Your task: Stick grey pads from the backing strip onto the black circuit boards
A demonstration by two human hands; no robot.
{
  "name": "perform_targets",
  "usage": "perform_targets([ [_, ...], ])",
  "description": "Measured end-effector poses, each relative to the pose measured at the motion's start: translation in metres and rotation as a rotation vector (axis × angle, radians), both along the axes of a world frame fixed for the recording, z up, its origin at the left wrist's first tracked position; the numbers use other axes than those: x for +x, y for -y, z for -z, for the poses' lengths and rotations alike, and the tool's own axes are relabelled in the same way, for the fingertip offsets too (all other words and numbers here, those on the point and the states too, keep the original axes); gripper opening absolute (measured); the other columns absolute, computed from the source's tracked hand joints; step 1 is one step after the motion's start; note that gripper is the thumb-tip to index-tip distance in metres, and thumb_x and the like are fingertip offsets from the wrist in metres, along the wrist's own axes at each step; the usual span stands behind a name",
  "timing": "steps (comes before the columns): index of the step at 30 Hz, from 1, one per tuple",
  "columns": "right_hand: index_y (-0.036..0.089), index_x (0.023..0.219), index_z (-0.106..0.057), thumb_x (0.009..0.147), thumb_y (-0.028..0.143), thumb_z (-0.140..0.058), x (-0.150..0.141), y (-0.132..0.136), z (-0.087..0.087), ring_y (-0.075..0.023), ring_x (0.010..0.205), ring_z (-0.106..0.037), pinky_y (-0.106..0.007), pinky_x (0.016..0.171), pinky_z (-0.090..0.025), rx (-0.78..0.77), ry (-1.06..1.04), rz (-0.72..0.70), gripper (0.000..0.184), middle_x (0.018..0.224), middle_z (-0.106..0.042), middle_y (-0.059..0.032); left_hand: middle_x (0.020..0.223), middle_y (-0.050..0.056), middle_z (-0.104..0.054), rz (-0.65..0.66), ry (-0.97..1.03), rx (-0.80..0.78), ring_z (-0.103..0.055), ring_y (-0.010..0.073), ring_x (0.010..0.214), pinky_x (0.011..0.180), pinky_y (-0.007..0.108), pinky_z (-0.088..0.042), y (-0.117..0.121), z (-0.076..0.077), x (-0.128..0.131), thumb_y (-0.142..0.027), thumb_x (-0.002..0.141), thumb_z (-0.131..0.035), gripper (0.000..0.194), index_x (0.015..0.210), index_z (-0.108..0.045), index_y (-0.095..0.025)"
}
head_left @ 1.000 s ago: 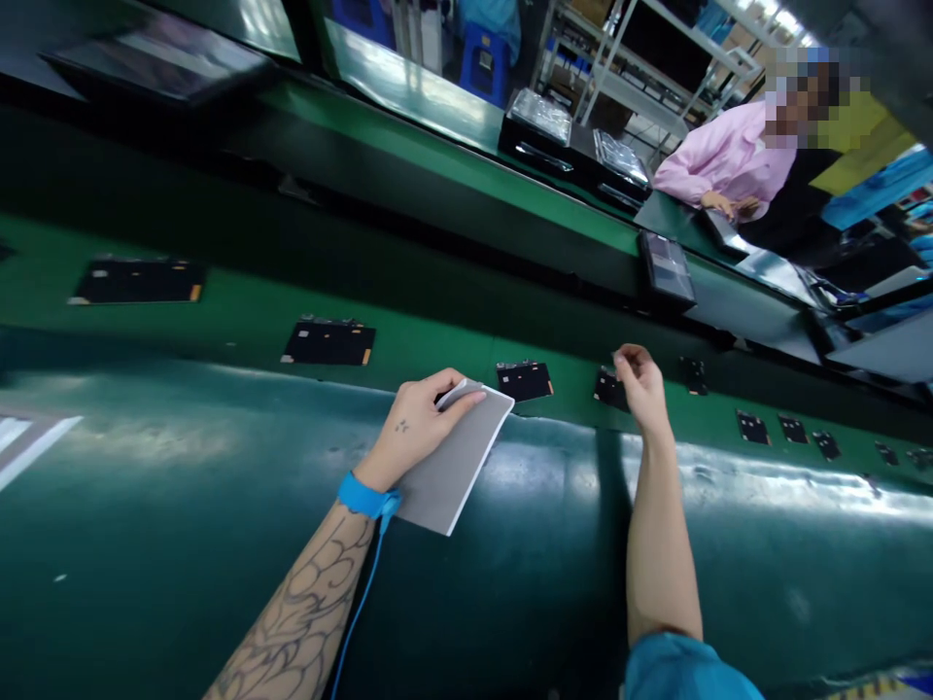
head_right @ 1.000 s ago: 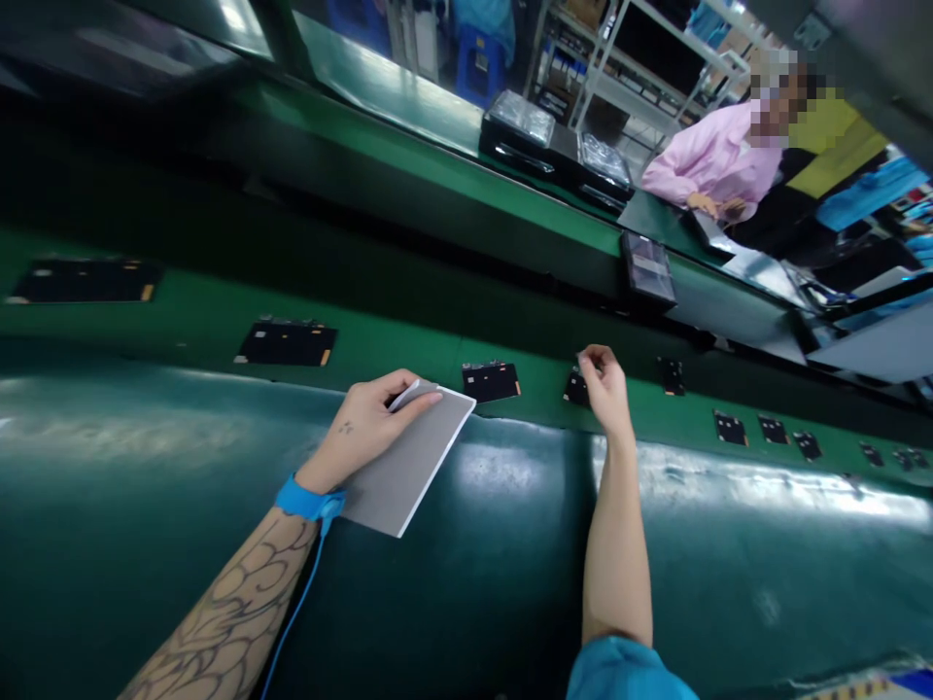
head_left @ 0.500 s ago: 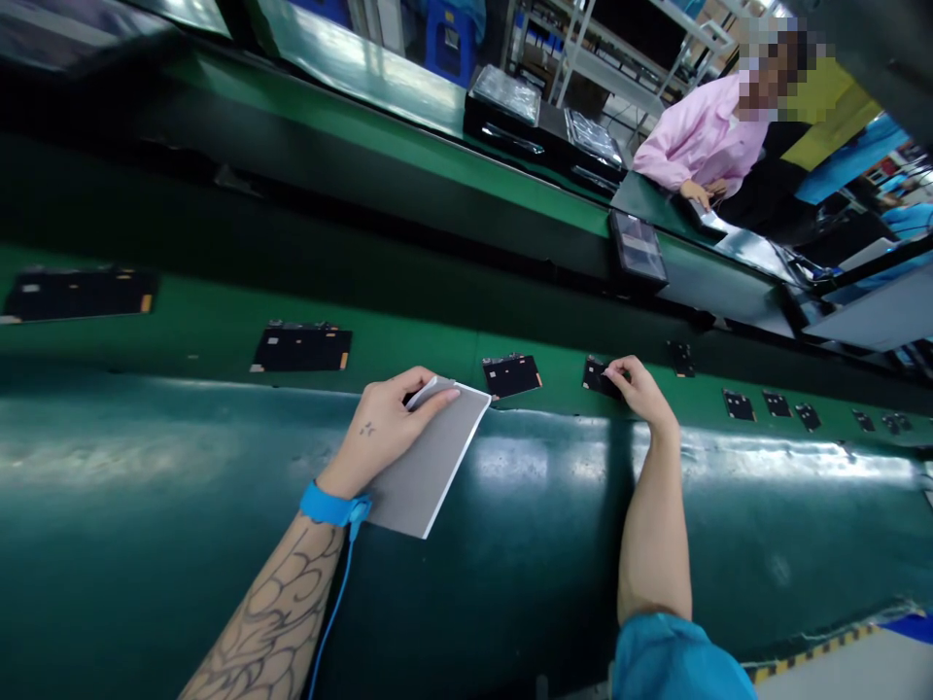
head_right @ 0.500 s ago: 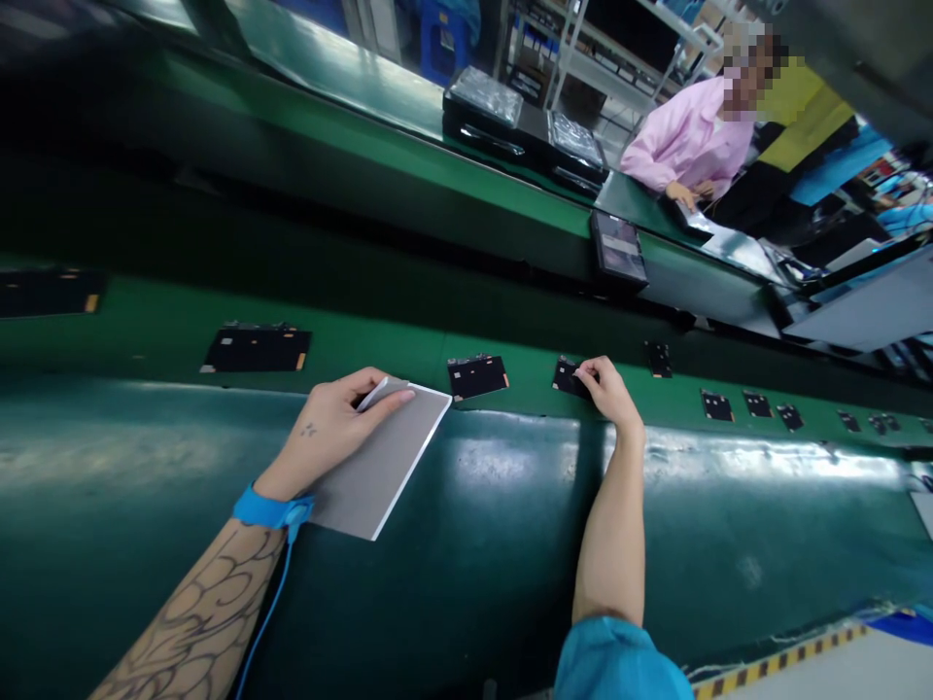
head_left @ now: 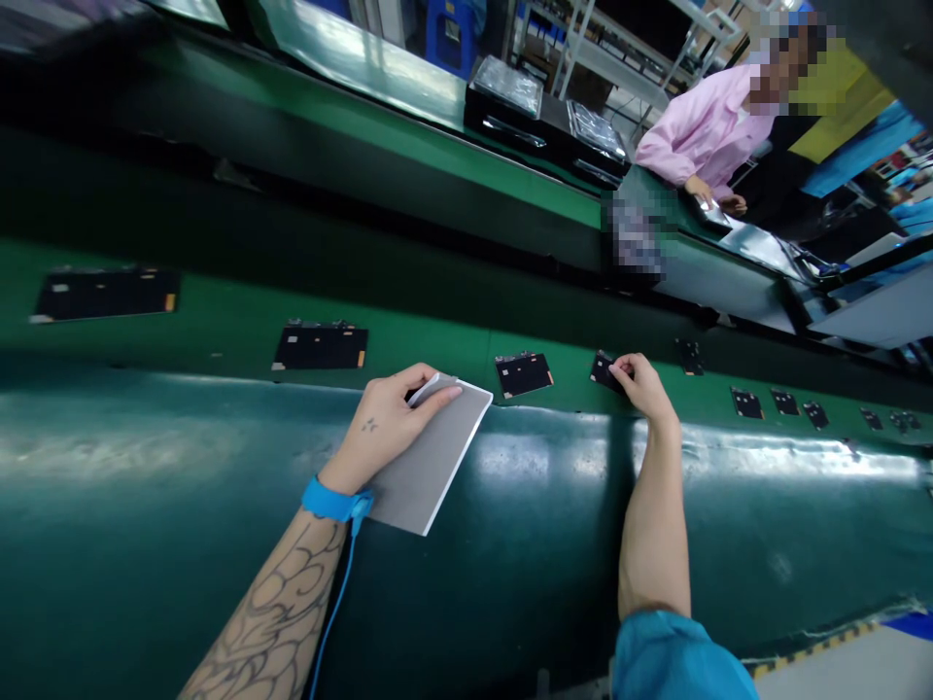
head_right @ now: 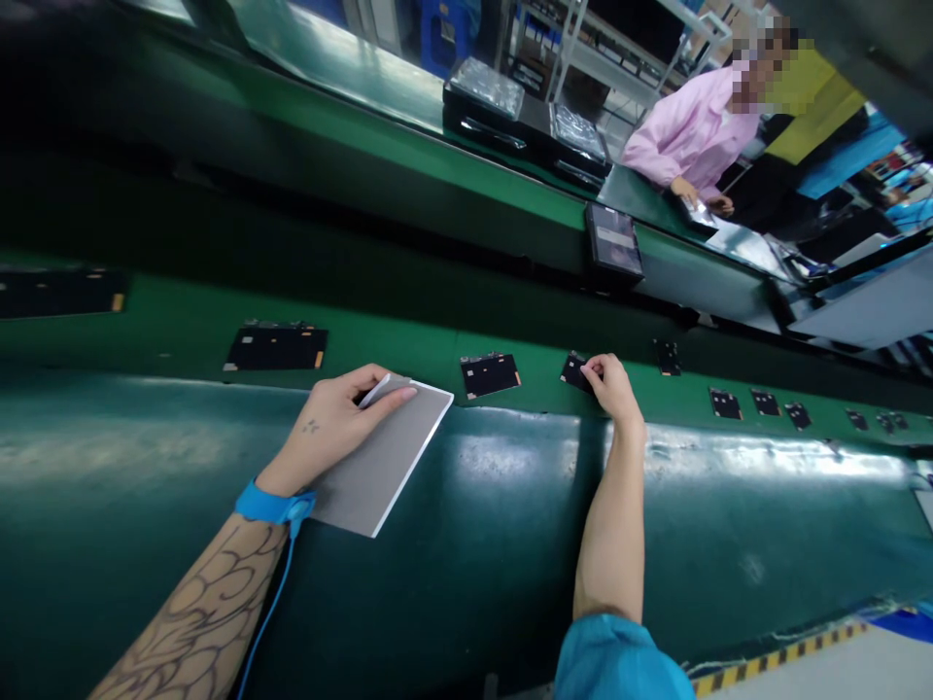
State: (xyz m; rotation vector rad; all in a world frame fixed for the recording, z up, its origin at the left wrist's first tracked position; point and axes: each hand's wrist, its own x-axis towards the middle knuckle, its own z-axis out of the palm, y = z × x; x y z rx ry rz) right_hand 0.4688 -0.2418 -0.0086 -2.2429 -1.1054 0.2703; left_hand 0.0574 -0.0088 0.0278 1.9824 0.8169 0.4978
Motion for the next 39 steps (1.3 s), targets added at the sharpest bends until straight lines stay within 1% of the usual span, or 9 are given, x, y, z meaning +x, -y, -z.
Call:
perform_targets([
  [6, 0.025, 0.099, -0.056, 0.09, 0.065, -0.07, -0.008, -0.005, -0.002, -0.0223, 0.08, -0.058, -0.038, 0.079, -0.051, 0.129, 0.022, 0.217, 0.043, 0.086, -0.064, -0.0035, 0.088, 0.004, -0.077, 0.006, 0.001, -0.003, -0.069, 0.023, 0.079, 0.066, 0.031, -0.044, 0.0, 0.0, 0.0, -0.057, 0.101, -0.065, 0.037, 0.093, -0.076, -0.022],
  [9, 0.024, 0.1, -0.057, 0.095, 0.063, -0.064, -0.017, -0.013, -0.014, -0.0213, 0.079, -0.058, -0.037, 0.08, -0.051, 0.285, 0.113, 0.417, 0.04, 0.085, -0.064, -0.003, 0.088, 0.003, -0.077, 0.005, 0.004, -0.002, -0.069, 0.0223, 0.078, 0.066, 0.031, -0.043, 0.0, 0.002, 0.0, -0.057, 0.102, -0.065, 0.037, 0.093, -0.076, -0.022],
  [11, 0.023, 0.101, -0.058, 0.098, 0.062, -0.061, -0.032, -0.026, -0.025, -0.0208, 0.078, -0.059, -0.037, 0.079, -0.051, 0.396, 0.138, 0.459, 0.04, 0.087, -0.065, -0.0035, 0.087, 0.003, -0.077, 0.005, 0.004, 0.003, -0.068, 0.0217, 0.078, 0.066, 0.031, -0.043, 0.0, 0.003, 0.0, -0.055, 0.102, -0.066, 0.035, 0.093, -0.076, -0.022],
  [13, 0.023, 0.104, -0.061, 0.101, 0.062, -0.061, -0.058, -0.046, -0.036, -0.0211, 0.079, -0.06, -0.036, 0.077, -0.051, 0.457, 0.084, 0.359, 0.039, 0.091, -0.066, -0.0049, 0.085, 0.002, -0.076, 0.005, 0.01, 0.009, -0.067, 0.0209, 0.076, 0.067, 0.03, -0.043, 0.0, 0.005, 0.001, -0.054, 0.102, -0.066, 0.034, 0.092, -0.076, -0.022],
  [18, 0.028, 0.104, -0.075, 0.105, 0.054, -0.067, -0.162, -0.101, -0.052, -0.0235, 0.083, -0.064, -0.039, 0.075, -0.053, 0.351, -0.14, -0.27, 0.027, 0.096, -0.07, -0.0067, 0.078, 0.0, -0.074, 0.003, 0.051, 0.027, -0.063, 0.0185, 0.072, 0.069, 0.03, -0.043, 0.0, 0.007, 0.004, -0.05, 0.101, -0.068, 0.033, 0.088, -0.074, -0.021],
  [21, 0.03, 0.107, -0.076, 0.108, 0.046, -0.065, -0.212, -0.118, -0.05, -0.0236, 0.085, -0.065, -0.041, 0.08, -0.056, 0.323, -0.23, -0.487, 0.019, 0.096, -0.07, -0.0049, 0.079, 0.001, -0.073, 0.012, 0.077, 0.033, -0.062, 0.0179, 0.071, 0.068, 0.029, -0.042, 0.0, 0.007, 0.005, -0.048, 0.102, -0.068, 0.03, 0.091, -0.074, -0.02],
  [25, 0.03, 0.112, -0.073, 0.109, 0.043, -0.064, -0.234, -0.123, -0.041, -0.0222, 0.086, -0.065, -0.039, 0.079, -0.055, 0.313, -0.26, -0.483, 0.017, 0.096, -0.068, -0.0039, 0.079, 0.0, -0.072, 0.034, 0.106, 0.012, -0.061, 0.0172, 0.072, 0.067, 0.028, -0.041, 0.0, 0.007, 0.005, -0.044, 0.102, -0.068, 0.027, 0.091, -0.072, -0.02],
  [36, 0.026, 0.102, -0.067, 0.11, 0.037, -0.062, -0.236, -0.124, -0.039, -0.0187, 0.082, -0.059, -0.035, 0.075, -0.049, 0.334, -0.278, -0.493, 0.014, 0.093, -0.061, -0.0016, 0.074, -0.001, -0.067, 0.041, 0.122, 0.02, -0.057, 0.0157, 0.068, 0.066, 0.029, -0.039, 0.0, 0.009, 0.005, -0.043, 0.103, -0.067, 0.029, 0.085, -0.069, -0.02],
  [39, 0.026, 0.103, -0.065, 0.11, 0.044, -0.061, -0.221, -0.123, -0.044, -0.0189, 0.081, -0.06, -0.035, 0.07, -0.048, 0.358, -0.304, -0.415, 0.019, 0.095, -0.062, -0.0026, 0.073, -0.001, -0.068, 0.026, 0.091, 0.023, -0.058, 0.0165, 0.068, 0.065, 0.029, -0.038, 0.0, 0.007, 0.005, -0.047, 0.103, -0.067, 0.031, 0.086, -0.07, -0.02],
])
